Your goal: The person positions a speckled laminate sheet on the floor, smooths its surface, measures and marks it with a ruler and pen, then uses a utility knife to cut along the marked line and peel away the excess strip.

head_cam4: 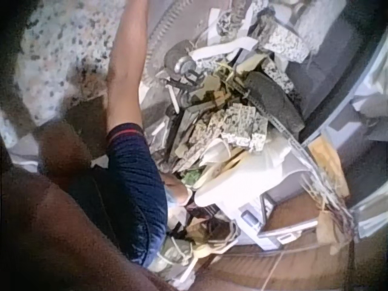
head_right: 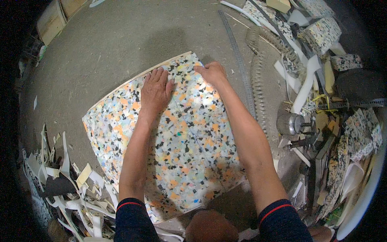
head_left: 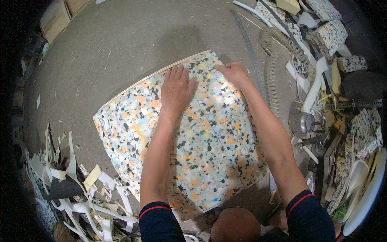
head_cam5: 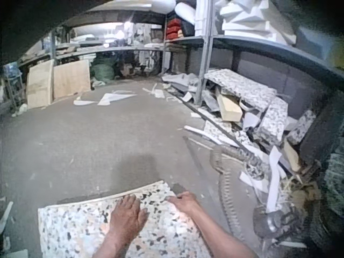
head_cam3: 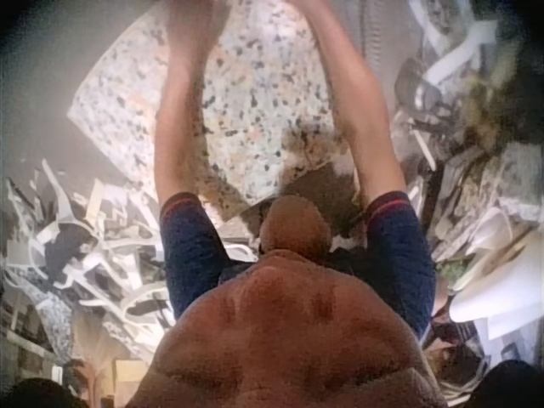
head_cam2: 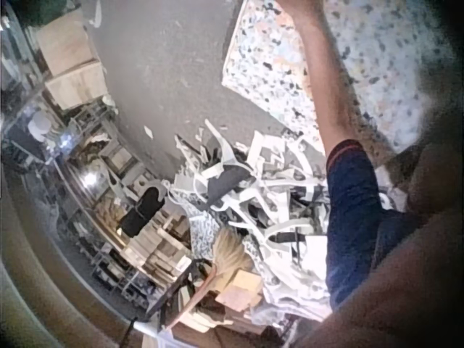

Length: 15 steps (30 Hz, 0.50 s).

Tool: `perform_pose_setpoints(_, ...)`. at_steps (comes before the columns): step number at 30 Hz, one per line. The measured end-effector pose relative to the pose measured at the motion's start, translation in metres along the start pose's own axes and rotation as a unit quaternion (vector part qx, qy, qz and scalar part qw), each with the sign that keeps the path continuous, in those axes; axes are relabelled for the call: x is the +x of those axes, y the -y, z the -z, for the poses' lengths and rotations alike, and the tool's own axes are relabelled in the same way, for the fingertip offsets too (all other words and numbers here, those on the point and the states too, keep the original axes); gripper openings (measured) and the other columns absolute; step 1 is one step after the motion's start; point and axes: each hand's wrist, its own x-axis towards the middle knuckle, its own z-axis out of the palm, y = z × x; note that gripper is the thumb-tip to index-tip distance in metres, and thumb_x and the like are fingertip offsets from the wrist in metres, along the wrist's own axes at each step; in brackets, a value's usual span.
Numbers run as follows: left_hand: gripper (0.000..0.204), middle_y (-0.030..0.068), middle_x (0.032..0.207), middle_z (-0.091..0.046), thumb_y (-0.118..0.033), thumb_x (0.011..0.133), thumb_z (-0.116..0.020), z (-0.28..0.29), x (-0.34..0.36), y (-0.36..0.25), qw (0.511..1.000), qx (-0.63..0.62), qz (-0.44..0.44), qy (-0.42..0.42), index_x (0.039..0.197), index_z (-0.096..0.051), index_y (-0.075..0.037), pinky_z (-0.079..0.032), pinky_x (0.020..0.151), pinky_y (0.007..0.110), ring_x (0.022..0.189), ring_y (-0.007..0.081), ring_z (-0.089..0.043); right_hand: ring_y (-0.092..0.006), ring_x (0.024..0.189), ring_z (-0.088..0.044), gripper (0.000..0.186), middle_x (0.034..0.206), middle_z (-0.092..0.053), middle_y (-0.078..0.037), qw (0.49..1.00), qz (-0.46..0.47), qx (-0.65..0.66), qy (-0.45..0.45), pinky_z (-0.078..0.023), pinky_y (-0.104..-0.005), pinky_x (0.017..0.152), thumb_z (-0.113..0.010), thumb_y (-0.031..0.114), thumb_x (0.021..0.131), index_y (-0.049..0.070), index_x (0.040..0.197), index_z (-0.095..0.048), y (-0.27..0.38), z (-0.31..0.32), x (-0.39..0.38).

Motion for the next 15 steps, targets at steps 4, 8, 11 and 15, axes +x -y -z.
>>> perform_pose_setpoints(4, 0.044, 0.0218, 0.139, -0.060, -0.034, 0.107, -0.045, -0.011, 0.001, 0.003, 1.000, 0.011, -0.005, -0.029, 0.131, -0.060, 0.000, -0.036, 0.118, 0.050, 0.138, 0.0391, -0.051, -0.0279, 0.066, -0.069, 0.049, 0.069, -0.071, -0.017, 0.996, 0.046, 0.027, -0.071, -0.053, -0.0433, 0.067, -0.076, 0.047, 0.089, -0.001, 0.080, -0.079, 0.002, -0.011, -0.002)
perform_pose_setpoints(8, 0.046, 0.0217, 0.145, -0.055, -0.035, 0.109, -0.041, -0.003, 0.004, 0.008, 1.000, -0.006, -0.010, 0.012, 0.134, -0.057, 0.000, -0.033, 0.120, 0.053, 0.144, 0.0413, -0.042, -0.0324, 0.079, -0.071, 0.048, 0.084, -0.073, -0.020, 0.989, 0.087, 0.009, -0.116, -0.055, -0.0440, 0.076, -0.072, 0.046, 0.093, -0.001, 0.097, -0.077, -0.003, -0.021, -0.011)
perform_pose_setpoints(11, 0.055, 0.0235, 0.157, -0.041, -0.040, 0.108, -0.041, 0.005, -0.014, 0.010, 0.997, 0.062, 0.024, 0.048, 0.143, -0.049, 0.002, -0.024, 0.123, 0.056, 0.150, 0.0440, -0.031, -0.0378, 0.103, -0.071, 0.053, 0.109, -0.073, -0.024, 0.979, 0.120, -0.052, -0.156, -0.054, -0.0460, 0.089, -0.067, 0.045, 0.096, 0.001, 0.123, -0.071, -0.001, -0.028, -0.020)
perform_pose_setpoints(15, 0.070, 0.0263, 0.162, -0.033, -0.045, 0.105, -0.043, 0.020, -0.052, 0.001, 0.988, 0.078, 0.119, 0.060, 0.152, -0.038, 0.007, -0.016, 0.125, 0.056, 0.152, 0.0446, -0.025, -0.0400, 0.129, -0.055, 0.052, 0.137, -0.059, -0.023, 0.919, 0.293, -0.178, -0.197, -0.044, -0.0528, 0.105, -0.060, 0.036, 0.101, 0.001, 0.140, -0.057, 0.009, -0.047, -0.049)
